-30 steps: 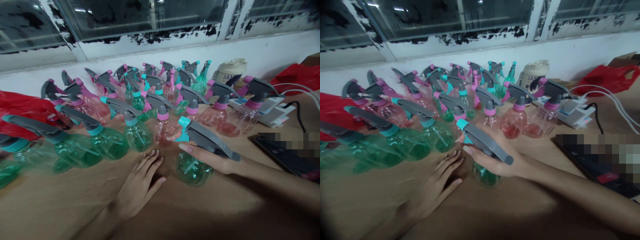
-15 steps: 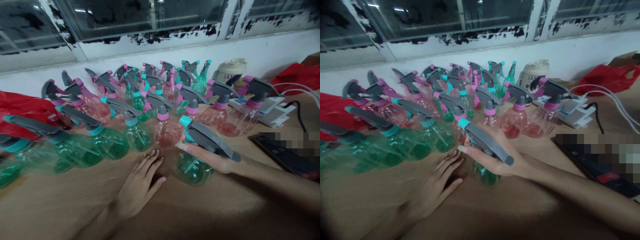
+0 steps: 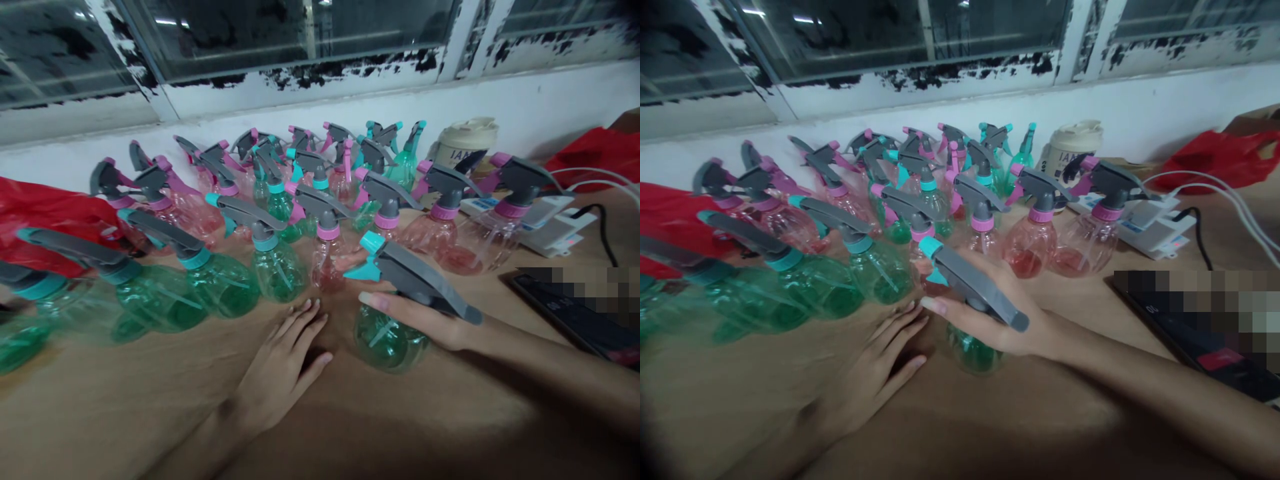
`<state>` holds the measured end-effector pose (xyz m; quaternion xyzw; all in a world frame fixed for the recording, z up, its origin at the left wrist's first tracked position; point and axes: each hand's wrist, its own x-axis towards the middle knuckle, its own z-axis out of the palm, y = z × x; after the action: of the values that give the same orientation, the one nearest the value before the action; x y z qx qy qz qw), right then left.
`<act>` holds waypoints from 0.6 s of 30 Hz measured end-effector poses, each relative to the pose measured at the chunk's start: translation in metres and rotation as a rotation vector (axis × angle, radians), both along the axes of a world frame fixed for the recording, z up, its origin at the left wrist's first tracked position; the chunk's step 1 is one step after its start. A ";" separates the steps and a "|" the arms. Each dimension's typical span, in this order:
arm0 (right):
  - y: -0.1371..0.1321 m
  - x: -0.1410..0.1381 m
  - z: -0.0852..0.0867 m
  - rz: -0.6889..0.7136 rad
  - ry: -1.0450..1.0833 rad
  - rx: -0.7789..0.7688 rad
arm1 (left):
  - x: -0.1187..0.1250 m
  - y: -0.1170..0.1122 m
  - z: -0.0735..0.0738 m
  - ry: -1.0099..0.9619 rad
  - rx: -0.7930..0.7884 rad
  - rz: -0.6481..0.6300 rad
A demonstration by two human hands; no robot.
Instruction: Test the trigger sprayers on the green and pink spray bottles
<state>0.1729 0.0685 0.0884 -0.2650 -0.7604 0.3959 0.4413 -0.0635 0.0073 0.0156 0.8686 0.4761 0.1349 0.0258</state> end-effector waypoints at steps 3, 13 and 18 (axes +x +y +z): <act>0.001 0.000 0.000 -0.005 -0.010 0.006 | 0.000 0.000 0.000 -0.014 -0.006 0.003; -0.002 -0.002 0.003 0.011 0.026 -0.035 | 0.002 0.001 0.004 -0.010 -0.002 -0.016; -0.006 -0.006 0.005 -0.020 0.026 -0.102 | 0.002 0.000 0.002 -0.008 0.001 -0.012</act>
<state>0.1666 0.0630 0.0937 -0.2896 -0.7307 0.4332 0.4411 -0.0620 0.0075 0.0177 0.8709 0.4707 0.1384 0.0283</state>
